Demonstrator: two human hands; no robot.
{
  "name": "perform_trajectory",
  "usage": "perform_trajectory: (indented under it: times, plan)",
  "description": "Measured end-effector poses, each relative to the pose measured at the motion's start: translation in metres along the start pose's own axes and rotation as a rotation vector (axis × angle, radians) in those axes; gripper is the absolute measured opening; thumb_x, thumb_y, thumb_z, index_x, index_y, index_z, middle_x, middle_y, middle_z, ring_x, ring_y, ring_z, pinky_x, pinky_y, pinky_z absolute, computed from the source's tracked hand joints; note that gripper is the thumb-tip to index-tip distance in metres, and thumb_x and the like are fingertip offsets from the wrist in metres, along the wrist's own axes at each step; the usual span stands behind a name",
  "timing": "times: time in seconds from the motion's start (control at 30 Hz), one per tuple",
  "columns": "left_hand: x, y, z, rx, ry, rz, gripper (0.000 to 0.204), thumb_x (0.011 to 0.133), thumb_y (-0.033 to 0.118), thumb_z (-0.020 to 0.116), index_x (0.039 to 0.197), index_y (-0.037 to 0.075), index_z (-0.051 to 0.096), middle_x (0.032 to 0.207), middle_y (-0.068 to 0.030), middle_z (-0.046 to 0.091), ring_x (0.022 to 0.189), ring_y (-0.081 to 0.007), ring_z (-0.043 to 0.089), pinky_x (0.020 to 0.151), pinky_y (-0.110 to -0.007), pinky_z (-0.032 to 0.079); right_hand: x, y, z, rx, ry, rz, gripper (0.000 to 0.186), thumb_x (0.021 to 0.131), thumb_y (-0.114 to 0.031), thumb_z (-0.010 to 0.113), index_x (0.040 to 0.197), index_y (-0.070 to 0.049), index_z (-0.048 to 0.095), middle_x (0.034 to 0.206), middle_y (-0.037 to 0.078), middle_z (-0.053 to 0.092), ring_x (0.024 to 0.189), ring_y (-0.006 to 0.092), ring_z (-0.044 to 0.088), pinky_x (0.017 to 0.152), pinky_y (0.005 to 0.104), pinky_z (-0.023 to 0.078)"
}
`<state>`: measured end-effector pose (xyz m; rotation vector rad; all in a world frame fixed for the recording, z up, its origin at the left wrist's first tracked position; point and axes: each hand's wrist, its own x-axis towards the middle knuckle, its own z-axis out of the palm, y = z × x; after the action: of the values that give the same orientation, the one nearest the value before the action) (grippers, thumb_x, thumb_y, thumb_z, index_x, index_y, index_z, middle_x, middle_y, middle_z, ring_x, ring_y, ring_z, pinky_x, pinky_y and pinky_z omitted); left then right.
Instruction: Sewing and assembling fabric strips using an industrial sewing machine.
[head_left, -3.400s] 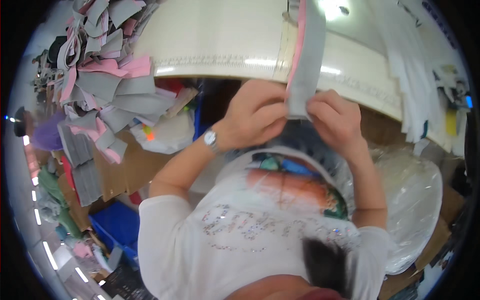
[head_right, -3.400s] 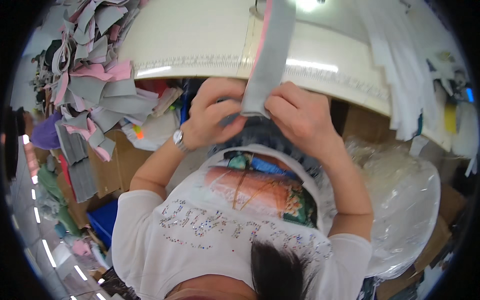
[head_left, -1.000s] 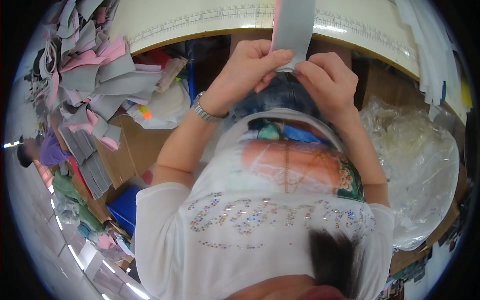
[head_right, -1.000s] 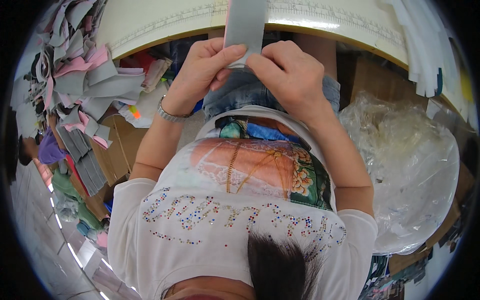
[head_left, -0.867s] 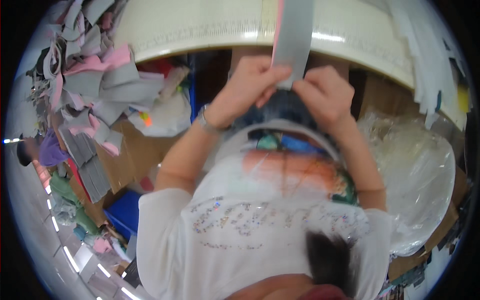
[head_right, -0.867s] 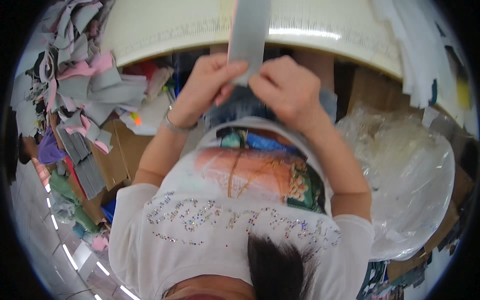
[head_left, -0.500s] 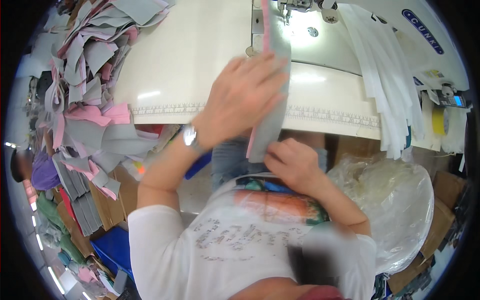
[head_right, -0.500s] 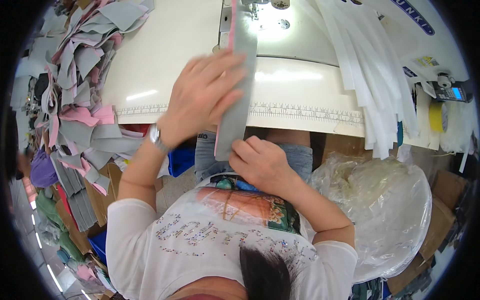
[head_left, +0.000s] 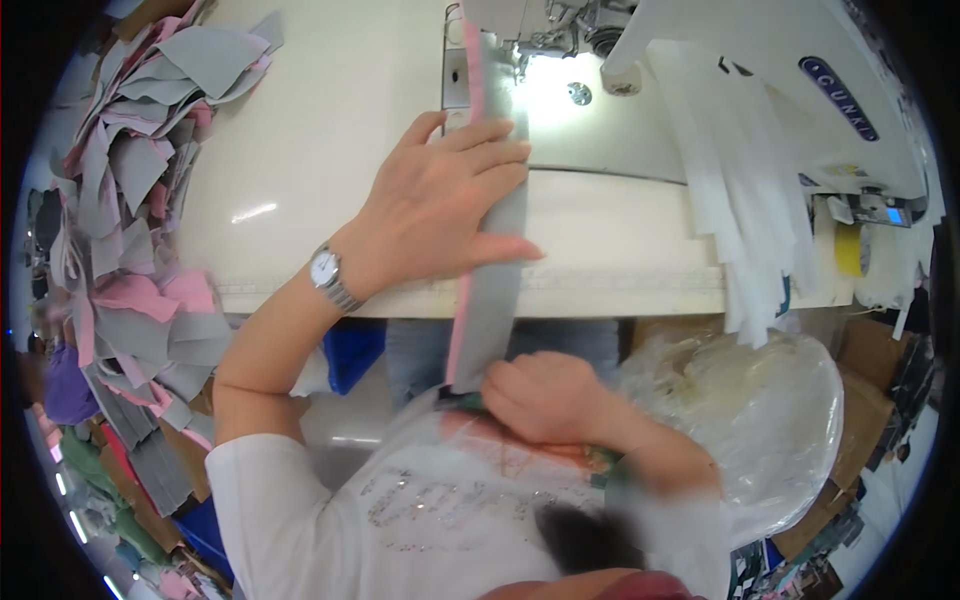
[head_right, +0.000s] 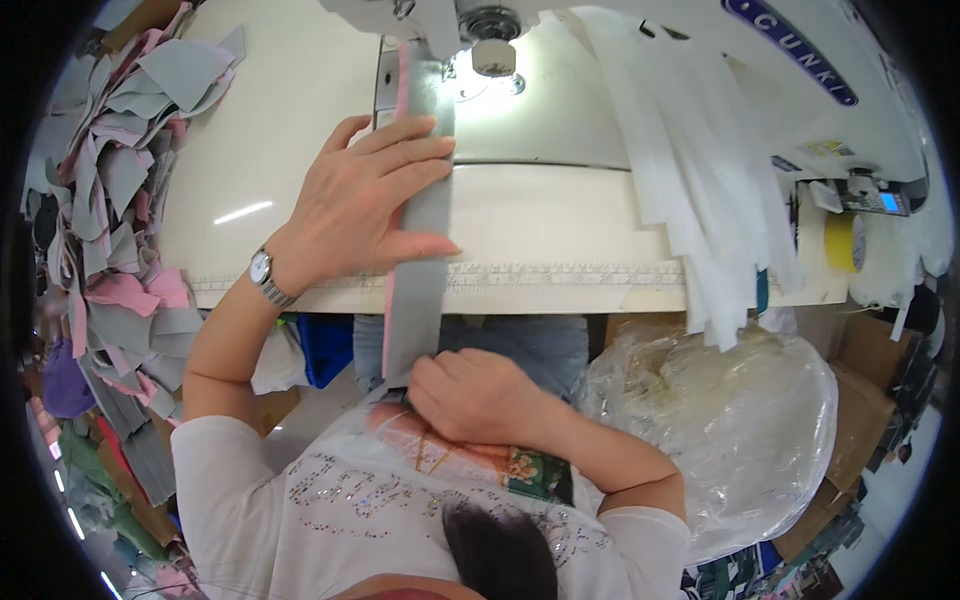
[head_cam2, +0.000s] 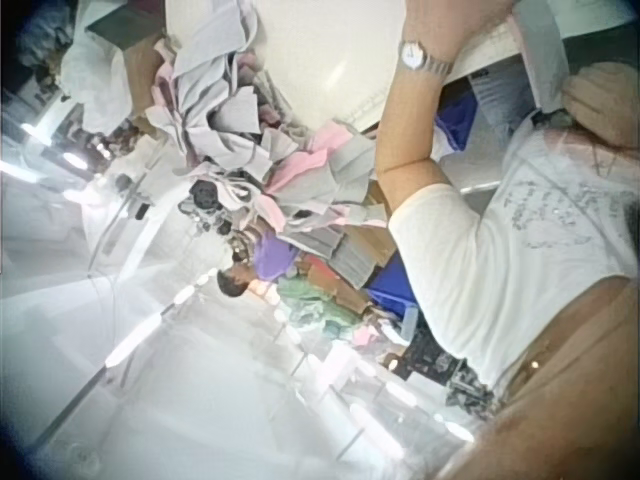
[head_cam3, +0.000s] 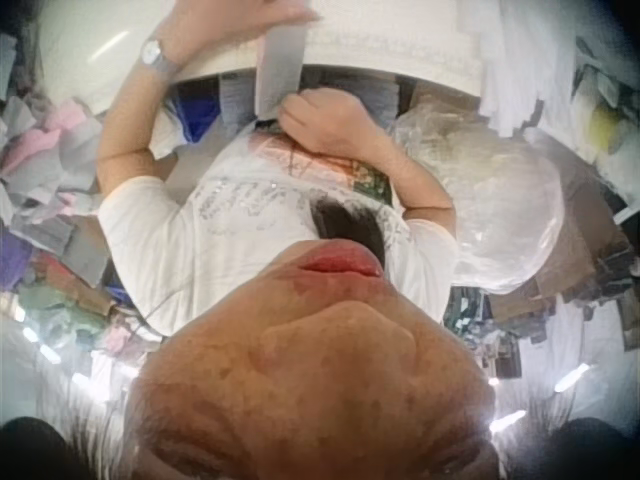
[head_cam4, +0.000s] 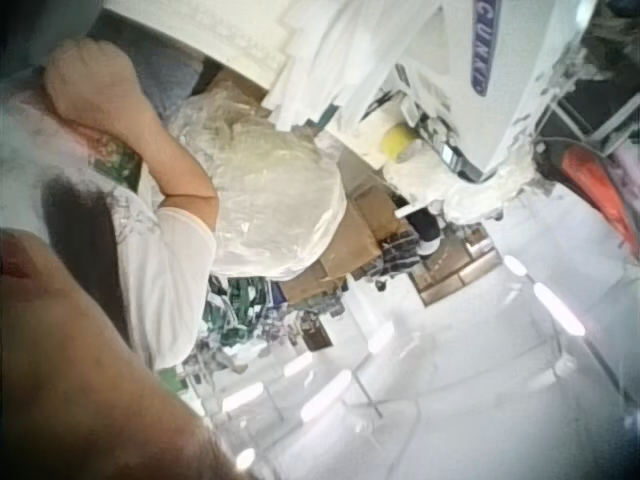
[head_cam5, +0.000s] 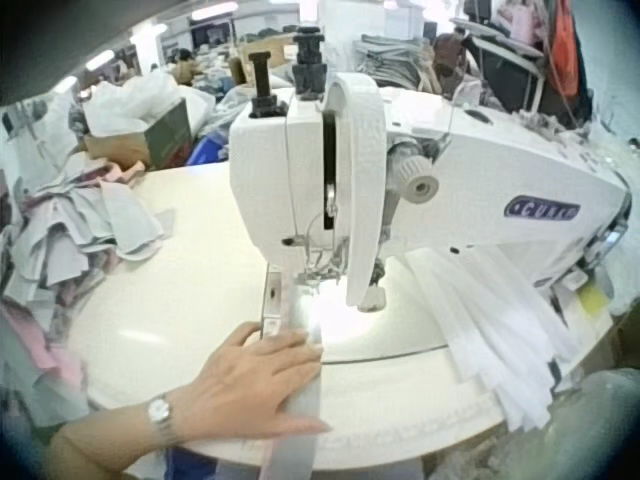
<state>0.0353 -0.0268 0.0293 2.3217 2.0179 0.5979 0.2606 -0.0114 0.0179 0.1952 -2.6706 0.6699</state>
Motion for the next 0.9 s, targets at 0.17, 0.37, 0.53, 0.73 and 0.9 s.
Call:
perform_trajectory:
  times: [0.17, 0.37, 0.53, 0.73, 0.9]
  plan:
    - [0.001, -0.005, -0.002, -0.009, -0.017, 0.009, 0.052, 0.064, 0.046, 0.078, 0.100, 0.010, 0.067, 0.120, 0.0009, 0.063, 0.121, -0.0198, 0.052, 0.098, -0.047, 0.038, 0.008, -0.005, 0.002, -0.033, 0.000, -0.006, 0.009, 0.069, -0.017, 0.059, 0.066, -0.010, 0.054, 0.069, 0.001, 0.043, 0.061, 0.0117, 0.048, 0.051, 0.0238, 0.037]
    - [0.009, -0.014, -0.004, -0.005, -0.030, 0.030, 0.053, 0.064, 0.046, 0.078, 0.100, 0.010, 0.066, 0.119, 0.0012, 0.063, 0.120, -0.0193, 0.052, 0.098, -0.048, 0.038, 0.014, 0.004, -0.004, -0.028, -0.015, 0.018, 0.008, 0.068, -0.016, 0.058, 0.067, -0.010, 0.054, 0.070, 0.001, 0.042, 0.060, 0.0110, 0.048, 0.050, 0.0228, 0.037]
    - [0.016, -0.023, 0.003, 0.011, 0.012, 0.023, 0.050, 0.067, 0.046, 0.076, 0.100, 0.010, 0.065, 0.118, 0.0010, 0.063, 0.121, -0.0200, 0.051, 0.099, -0.048, 0.037, 0.019, 0.017, -0.014, -0.017, -0.056, 0.058, 0.008, 0.068, -0.015, 0.058, 0.068, -0.009, 0.053, 0.072, 0.002, 0.043, 0.060, 0.0122, 0.050, 0.050, 0.0241, 0.040]
    - [0.005, -0.016, 0.002, 0.121, 0.061, 0.133, 0.039, 0.074, 0.040, 0.073, 0.097, 0.011, 0.064, 0.113, 0.0007, 0.063, 0.118, -0.0202, 0.053, 0.096, -0.052, 0.038, 0.026, 0.023, -0.022, 0.077, -0.129, 0.129, 0.013, 0.067, -0.012, 0.060, 0.078, -0.007, 0.057, 0.077, 0.004, 0.050, 0.061, 0.0170, 0.055, 0.050, 0.0300, 0.044]
    - [-0.017, 0.004, -0.012, -0.126, -0.068, 0.214, 0.038, 0.070, 0.038, 0.075, 0.094, 0.012, 0.063, 0.113, 0.0005, 0.061, 0.110, -0.0189, 0.056, 0.093, -0.049, 0.039, 0.027, 0.020, -0.025, -0.052, -0.152, 0.113, 0.008, 0.070, -0.014, 0.059, 0.069, -0.008, 0.053, 0.074, 0.004, 0.044, 0.063, 0.0142, 0.053, 0.054, 0.0267, 0.045]
